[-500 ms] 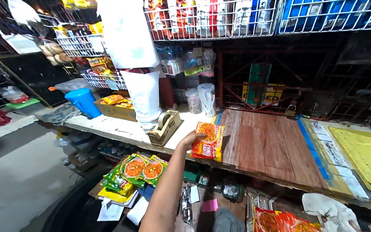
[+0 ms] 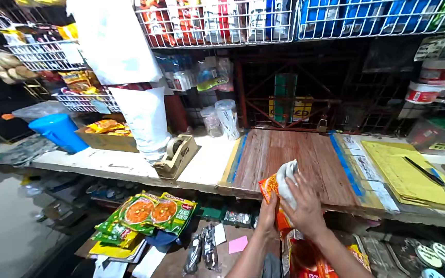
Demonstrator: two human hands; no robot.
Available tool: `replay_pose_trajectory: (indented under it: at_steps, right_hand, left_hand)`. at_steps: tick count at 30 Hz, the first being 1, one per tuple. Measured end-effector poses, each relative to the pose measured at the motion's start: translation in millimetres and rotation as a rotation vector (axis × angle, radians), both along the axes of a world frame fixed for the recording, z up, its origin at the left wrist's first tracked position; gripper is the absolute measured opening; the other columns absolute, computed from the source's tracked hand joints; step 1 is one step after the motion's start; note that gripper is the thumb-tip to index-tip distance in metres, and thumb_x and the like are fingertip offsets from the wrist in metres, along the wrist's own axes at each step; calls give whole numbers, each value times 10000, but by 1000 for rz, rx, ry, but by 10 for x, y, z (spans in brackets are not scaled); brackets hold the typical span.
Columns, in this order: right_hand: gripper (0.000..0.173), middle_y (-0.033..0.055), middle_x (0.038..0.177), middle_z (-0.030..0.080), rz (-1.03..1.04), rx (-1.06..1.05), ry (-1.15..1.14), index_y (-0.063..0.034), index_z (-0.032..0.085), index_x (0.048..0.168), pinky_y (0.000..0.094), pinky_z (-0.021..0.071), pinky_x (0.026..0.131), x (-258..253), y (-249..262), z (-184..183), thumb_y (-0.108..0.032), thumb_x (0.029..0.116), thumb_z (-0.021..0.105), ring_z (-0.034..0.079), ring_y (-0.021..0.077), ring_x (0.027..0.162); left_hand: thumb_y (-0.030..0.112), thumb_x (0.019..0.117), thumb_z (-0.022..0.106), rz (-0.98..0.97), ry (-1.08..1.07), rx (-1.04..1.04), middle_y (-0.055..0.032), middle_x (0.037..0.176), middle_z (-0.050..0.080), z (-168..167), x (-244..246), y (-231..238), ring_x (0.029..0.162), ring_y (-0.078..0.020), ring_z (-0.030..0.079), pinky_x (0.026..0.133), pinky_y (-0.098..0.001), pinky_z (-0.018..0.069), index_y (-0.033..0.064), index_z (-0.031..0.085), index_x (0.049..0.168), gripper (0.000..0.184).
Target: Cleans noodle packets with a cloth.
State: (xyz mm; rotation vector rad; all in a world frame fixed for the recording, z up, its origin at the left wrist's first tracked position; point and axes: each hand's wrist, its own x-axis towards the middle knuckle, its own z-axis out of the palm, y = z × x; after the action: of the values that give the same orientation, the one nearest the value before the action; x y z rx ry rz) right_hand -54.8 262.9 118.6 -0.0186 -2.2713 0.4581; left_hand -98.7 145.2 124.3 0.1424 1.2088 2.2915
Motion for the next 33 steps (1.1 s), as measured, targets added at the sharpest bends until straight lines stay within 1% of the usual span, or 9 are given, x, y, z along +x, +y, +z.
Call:
replay_pose_trajectory:
  at_steps: [4,7,9,13,18,20,26,31,33]
  right_hand:
    - [455,174,1257,701,127,105,107,-109,739,1224,508,520,992,169,-202,-283,-426,951,560,676,343,1146]
    - [421,232,1269,682,124,-21,109,-32,737,1216,569,505,1008,71,77,-204,-274,890,629,646,430,1181]
    - [449,293,1328,628,30,-169,74,38,690,1268,606,482,1018,19,303,-30,-213,903,614,617,475,1212]
    - [466,294,1319,624,24,-284,143,57,680,1262,424,521,1009,161,448,390,-226,903,596,646,354,1191]
    - [388,136,1315,680,411,138,-53,-161,752,1197,621,477,1017,209,32,373,-315,845,702,624,365,1244]
    - [360,99,1310,688,459,194,-186,-170,753,1172,580,497,1010,98,10,338,-337,855,719,642,325,1226]
    - [380,182,1236,695,285,-204,-597,-5,733,1161,533,485,1046,-102,787,441,-300,933,662,647,327,1185]
    - [291,136,1086,718,97,-636,-297,18,718,1111,386,553,893,116,825,528,-205,933,656,685,163,965]
    - [377,170,1325,651,181,-585,-183,34,706,1197,400,491,1049,136,562,569,-222,932,628,625,211,1215]
  left_hand:
    - [341,1127,203,107,87,71,-68,1091,696,-45,-32,8,1005,-93,684,908,-283,572,11,439,1383,480]
    - [172,1083,416,120,121,-7,-80,1024,699,-21,28,22,905,-111,708,838,-303,602,-17,421,1360,336]
    - [93,987,552,103,270,-115,-121,1157,660,-52,72,-14,993,-104,691,905,-293,585,-66,359,1426,506]
    - [113,966,577,81,642,-281,-222,1488,485,-134,115,-92,1297,-112,560,1100,-283,457,-75,207,1562,726]
    - [4,860,676,-9,642,-560,-205,1137,670,-123,286,-202,1065,-124,640,978,-281,502,-167,549,1245,441]
    - [2,863,693,-90,634,-683,-237,1147,672,-102,309,-245,1111,-194,634,1014,-328,485,-163,586,1218,405]
    - [42,914,626,-19,489,-303,-152,1200,673,-233,253,-214,1038,-112,693,952,-283,573,-104,449,1391,529]
    - [58,988,526,237,98,-83,-124,1041,707,-162,171,-226,886,-166,732,816,-344,626,-43,425,1364,402]
    - [87,1041,469,256,9,-49,-138,1062,690,-83,195,-172,912,-174,721,823,-348,617,-30,404,1388,371]
